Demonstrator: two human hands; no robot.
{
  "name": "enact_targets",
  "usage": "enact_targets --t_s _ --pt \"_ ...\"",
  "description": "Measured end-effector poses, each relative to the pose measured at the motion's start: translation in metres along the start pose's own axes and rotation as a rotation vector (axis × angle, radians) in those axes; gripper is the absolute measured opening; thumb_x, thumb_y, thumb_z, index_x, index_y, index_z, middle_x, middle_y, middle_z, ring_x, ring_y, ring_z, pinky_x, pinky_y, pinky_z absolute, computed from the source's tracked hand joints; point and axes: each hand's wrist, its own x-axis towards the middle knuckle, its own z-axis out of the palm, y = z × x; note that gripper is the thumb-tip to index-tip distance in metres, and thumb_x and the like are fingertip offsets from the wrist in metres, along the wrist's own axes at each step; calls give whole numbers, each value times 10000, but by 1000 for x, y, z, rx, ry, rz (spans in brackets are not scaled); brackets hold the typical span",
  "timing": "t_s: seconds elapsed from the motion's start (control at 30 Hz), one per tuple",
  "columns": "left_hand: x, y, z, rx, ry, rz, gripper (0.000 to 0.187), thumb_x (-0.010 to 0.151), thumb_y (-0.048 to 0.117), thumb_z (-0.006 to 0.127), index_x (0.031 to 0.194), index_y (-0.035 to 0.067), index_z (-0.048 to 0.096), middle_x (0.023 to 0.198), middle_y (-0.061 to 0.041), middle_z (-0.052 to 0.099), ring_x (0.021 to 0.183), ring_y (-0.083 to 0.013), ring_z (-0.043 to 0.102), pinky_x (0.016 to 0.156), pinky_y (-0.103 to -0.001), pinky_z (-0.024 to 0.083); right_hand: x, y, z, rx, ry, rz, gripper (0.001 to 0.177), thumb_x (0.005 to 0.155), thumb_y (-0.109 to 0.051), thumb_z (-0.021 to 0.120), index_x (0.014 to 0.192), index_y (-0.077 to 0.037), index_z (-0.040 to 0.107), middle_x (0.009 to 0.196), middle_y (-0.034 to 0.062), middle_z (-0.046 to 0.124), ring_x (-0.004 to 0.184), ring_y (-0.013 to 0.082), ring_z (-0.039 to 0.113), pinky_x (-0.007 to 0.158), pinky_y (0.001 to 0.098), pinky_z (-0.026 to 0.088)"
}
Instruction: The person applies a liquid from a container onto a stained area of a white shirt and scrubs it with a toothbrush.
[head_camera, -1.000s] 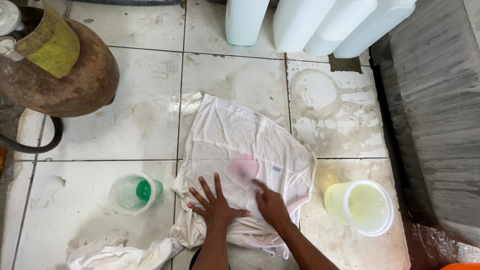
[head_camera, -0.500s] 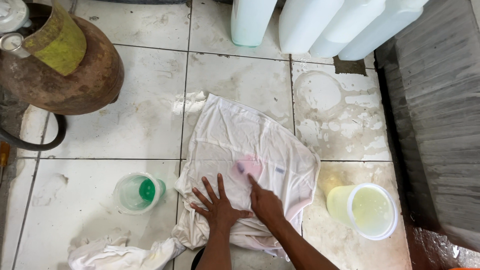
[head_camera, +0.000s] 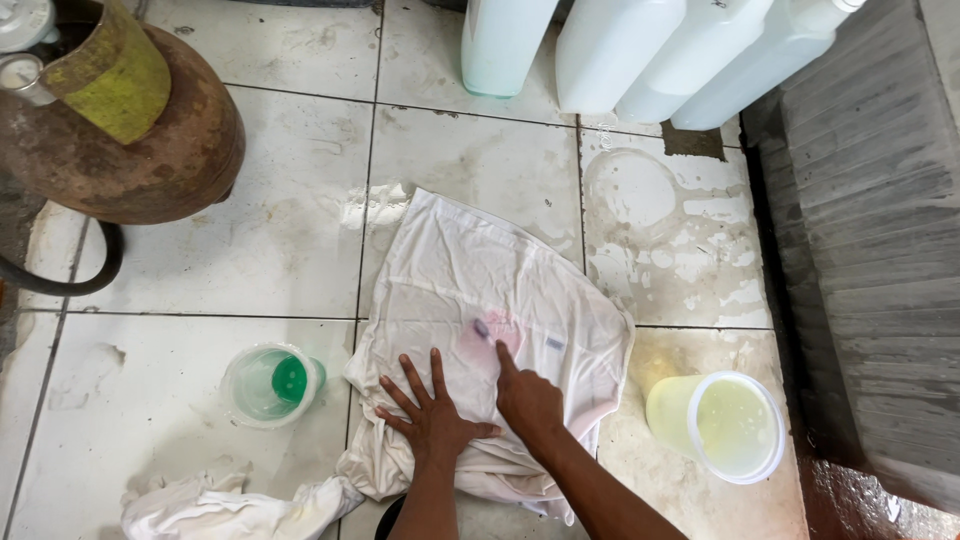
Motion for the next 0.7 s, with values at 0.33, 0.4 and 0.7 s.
enact_targets --t_s 0.33,0.4,0.7 --pt "3 -1 6 57 14 11 1516 669 707 855 1612 354 -278 1650 -130 -443 1474 -518 -392 1132 -774 -112 -1 -16 -9 180 -68 0 573 1034 -319 334 1604 -362 288 796 187 680 704 417 659 652 557 514" --pt "-1 -1 0 34 -1 5 1718 519 730 993 1609 361 -283 1647 -121 -450 1476 -502 -400 1138 -763 -118 6 -18 -16 231 -72 99 567 1042 -353 276 1608 -381 309 846 206 702 778 428 689 724 553 538" --pt "3 -2 3 30 7 15 1728 534 743 992 1605 335 -302 1640 -130 -463 1463 -523 -409 1122 -787 -109 1 -13 -8 147 -128 -11 550 1076 -338 285 1625 -357 254 631 39 586 513 219 551 467 398 446"
